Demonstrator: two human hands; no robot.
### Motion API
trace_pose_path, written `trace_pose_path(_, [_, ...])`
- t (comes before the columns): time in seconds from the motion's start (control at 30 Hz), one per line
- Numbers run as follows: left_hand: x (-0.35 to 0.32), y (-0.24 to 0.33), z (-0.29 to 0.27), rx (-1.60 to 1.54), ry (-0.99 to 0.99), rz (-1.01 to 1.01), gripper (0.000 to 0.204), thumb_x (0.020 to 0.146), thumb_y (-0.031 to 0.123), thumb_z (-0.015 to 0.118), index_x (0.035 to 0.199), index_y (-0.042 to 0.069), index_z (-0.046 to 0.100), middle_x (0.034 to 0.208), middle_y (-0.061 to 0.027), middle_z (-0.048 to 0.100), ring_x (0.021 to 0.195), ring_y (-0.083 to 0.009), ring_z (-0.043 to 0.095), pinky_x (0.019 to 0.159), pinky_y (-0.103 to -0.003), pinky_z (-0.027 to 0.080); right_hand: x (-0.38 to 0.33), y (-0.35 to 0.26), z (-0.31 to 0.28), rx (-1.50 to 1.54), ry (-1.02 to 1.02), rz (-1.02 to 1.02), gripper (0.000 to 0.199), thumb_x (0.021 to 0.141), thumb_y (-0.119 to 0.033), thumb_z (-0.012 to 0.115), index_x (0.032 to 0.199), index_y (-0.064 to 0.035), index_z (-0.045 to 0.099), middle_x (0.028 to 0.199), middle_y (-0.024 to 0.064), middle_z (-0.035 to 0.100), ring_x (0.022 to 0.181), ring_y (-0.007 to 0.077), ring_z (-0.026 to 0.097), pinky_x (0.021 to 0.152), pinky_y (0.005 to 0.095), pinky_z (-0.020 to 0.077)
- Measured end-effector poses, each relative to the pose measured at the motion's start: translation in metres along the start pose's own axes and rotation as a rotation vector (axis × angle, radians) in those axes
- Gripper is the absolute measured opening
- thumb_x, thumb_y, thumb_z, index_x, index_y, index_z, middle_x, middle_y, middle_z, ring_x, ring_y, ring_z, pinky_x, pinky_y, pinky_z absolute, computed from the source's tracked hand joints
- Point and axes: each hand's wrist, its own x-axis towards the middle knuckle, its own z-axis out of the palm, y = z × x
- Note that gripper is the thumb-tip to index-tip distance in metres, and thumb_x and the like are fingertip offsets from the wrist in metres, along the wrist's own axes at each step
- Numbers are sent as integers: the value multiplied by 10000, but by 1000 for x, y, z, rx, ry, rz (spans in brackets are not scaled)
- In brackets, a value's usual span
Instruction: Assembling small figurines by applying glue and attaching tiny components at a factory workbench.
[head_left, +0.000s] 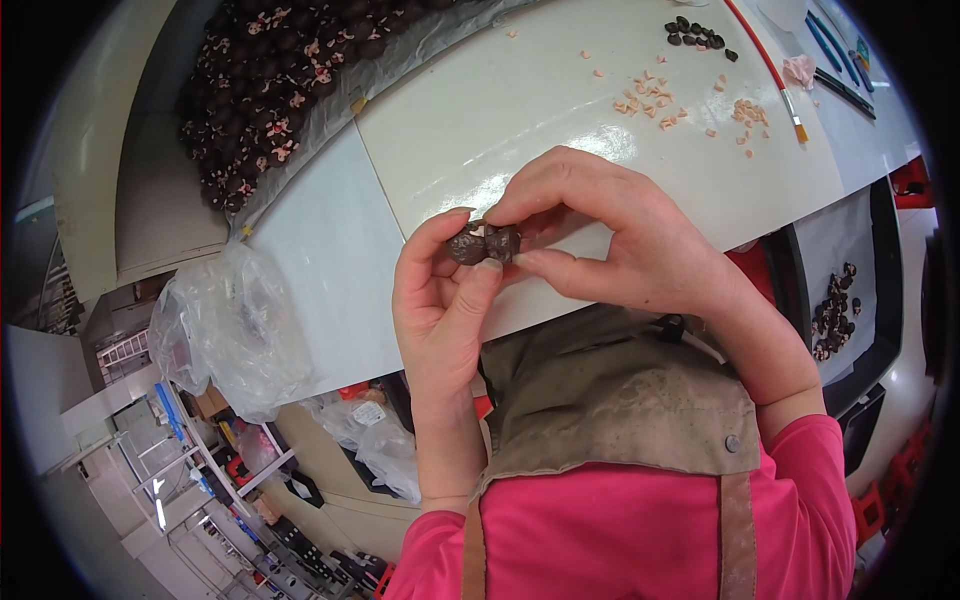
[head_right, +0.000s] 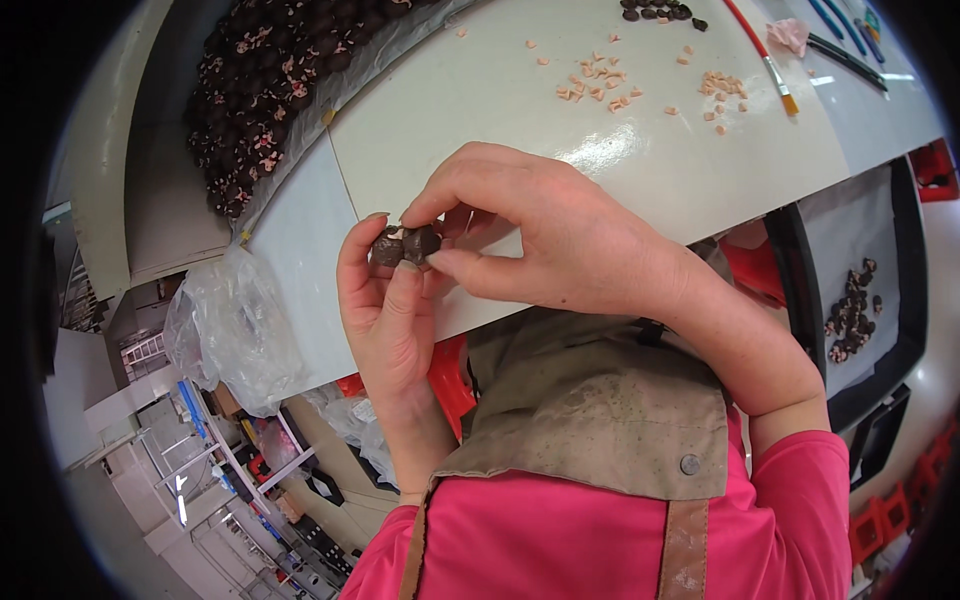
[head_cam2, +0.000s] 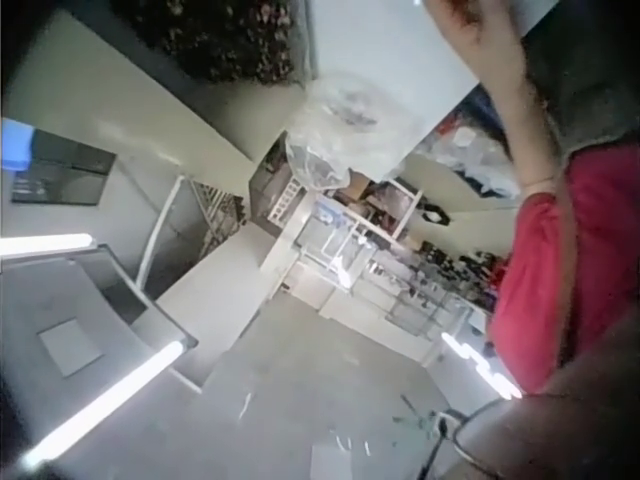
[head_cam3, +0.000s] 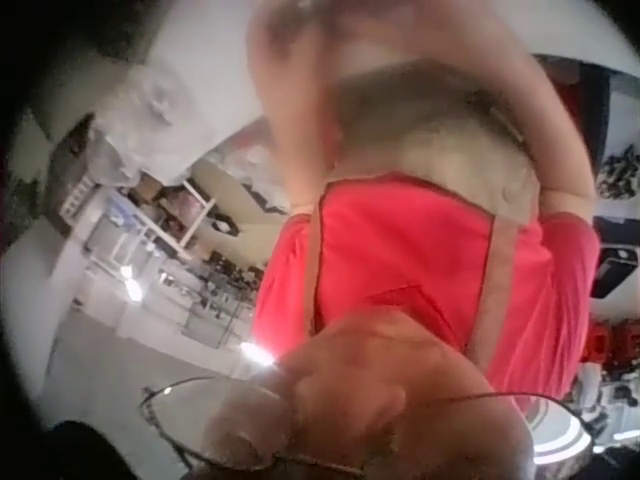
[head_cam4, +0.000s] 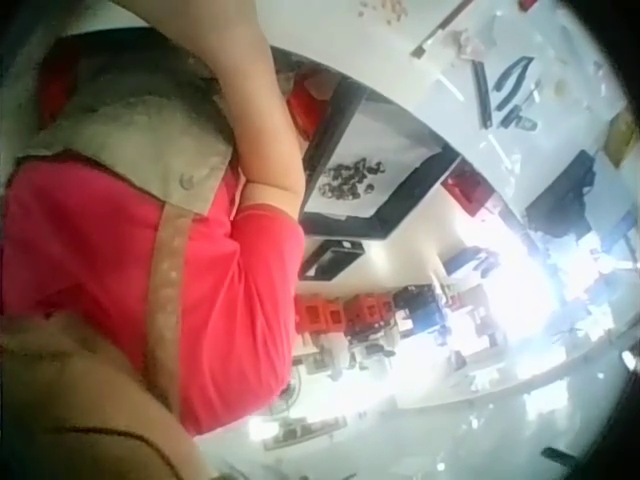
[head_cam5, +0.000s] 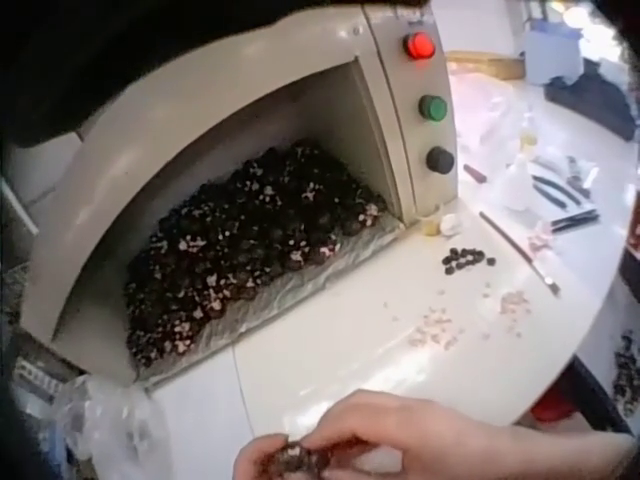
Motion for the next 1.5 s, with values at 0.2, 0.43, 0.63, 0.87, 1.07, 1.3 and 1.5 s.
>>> trace_pose_path(0.2, [-1,-2,1,-16,4,8,384,896,-29,578,1260,0,462,1125,-136,598,1034,-227,623,910,-365,523,0,2,0,-1,-12,6,330,759,64,666,1077,7,596,1053,105,579,982,219,632,861,325,558])
trace_pose_path(0.43, [-4,-4,-3,17,20,18,369,868,-59,602,1215,5,493,1134,-120,587,1036,-218,620,905,-336,514,0,0,1,5,-25,11,335,748,77,657,1070,5,599,1055,106,579,989,223,629,870,329,556])
trace_pose_path(0.63, [-7,-5,-8,31,7,37,385,844,-71,630,1199,9,507,1128,-107,584,1032,-199,610,903,-316,506,-2,-1,2,-51,-30,-40,350,727,58,675,1064,-7,607,1059,110,592,991,238,619,854,330,546])
trace_pose_path(0.87, [-7,-6,-6,60,-8,54,381,834,-79,639,1183,8,513,1120,-106,588,1030,-190,605,900,-308,498,-2,1,2,-105,-10,-82,340,699,39,690,1027,-17,620,1017,104,619,964,251,614,829,338,524])
trace_pose_path(1.07, [-7,-8,-4,115,-26,116,352,841,-81,632,1161,6,517,1131,-119,588,1032,-190,600,905,-307,490,-4,2,2,-70,-17,-53,309,695,46,678,993,-19,627,988,85,636,943,237,614,811,333,526])
trace_pose_path(1.3, [-8,-6,1,135,-15,138,335,844,-81,629,1147,5,515,1133,-122,588,1025,-181,596,900,-300,486,-4,1,1,-113,-24,-86,311,690,45,681,989,-23,631,976,75,645,923,232,618,806,329,524])
trace_pose_path(1.5, [-12,-6,0,151,-20,134,343,841,-77,638,1150,5,512,1133,-120,587,1024,-173,591,896,-295,485,-6,-1,2,-101,-31,-79,304,701,47,676,994,-18,629,974,78,640,916,229,620,800,324,528])
